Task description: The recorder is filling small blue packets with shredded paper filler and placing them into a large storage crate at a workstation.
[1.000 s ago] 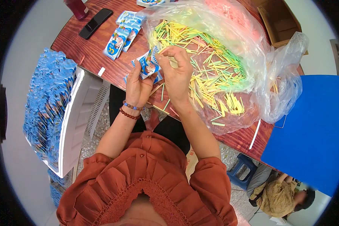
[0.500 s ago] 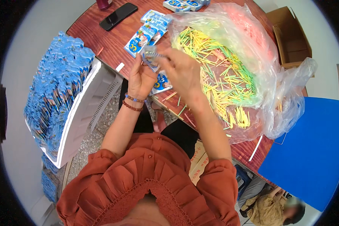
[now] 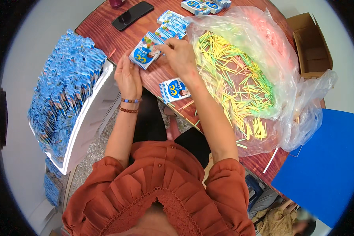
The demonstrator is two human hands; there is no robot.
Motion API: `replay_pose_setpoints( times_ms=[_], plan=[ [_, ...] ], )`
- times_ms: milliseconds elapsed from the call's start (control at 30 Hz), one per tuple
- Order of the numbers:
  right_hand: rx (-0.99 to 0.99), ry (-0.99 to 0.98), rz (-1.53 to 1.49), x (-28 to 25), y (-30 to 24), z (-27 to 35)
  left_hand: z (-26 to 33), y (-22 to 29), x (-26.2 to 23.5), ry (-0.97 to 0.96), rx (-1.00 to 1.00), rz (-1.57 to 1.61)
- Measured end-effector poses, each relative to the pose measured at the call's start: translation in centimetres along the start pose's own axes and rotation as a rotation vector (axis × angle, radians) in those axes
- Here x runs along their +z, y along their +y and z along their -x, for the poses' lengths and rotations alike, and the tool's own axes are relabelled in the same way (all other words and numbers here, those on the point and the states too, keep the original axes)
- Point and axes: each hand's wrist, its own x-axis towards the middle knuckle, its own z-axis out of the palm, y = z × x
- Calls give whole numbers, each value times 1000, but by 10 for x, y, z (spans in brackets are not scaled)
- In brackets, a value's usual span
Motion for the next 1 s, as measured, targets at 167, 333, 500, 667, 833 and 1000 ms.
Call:
replay_pose_setpoints(
  times_ms=[167,333,500,667,833,1000],
  plan=[
    [101,34,381,9,20,-21,4,-2,2,109,201,-390],
    [-65,211,304,-23,38,-7,38,7,8,-514,282,-1409],
    [146,-123,315,-67,30,47,56,2,22,-591,519,-1748],
    [197,-125,241,-74,42,77,54,-8,24,-657,458,-1715],
    [55,-69,321,-70,40,74,46,-8,22,-688,694,-1590],
    [21,-41,68,-73,50,70,40,-2,24,-662,719,-1285]
  ],
)
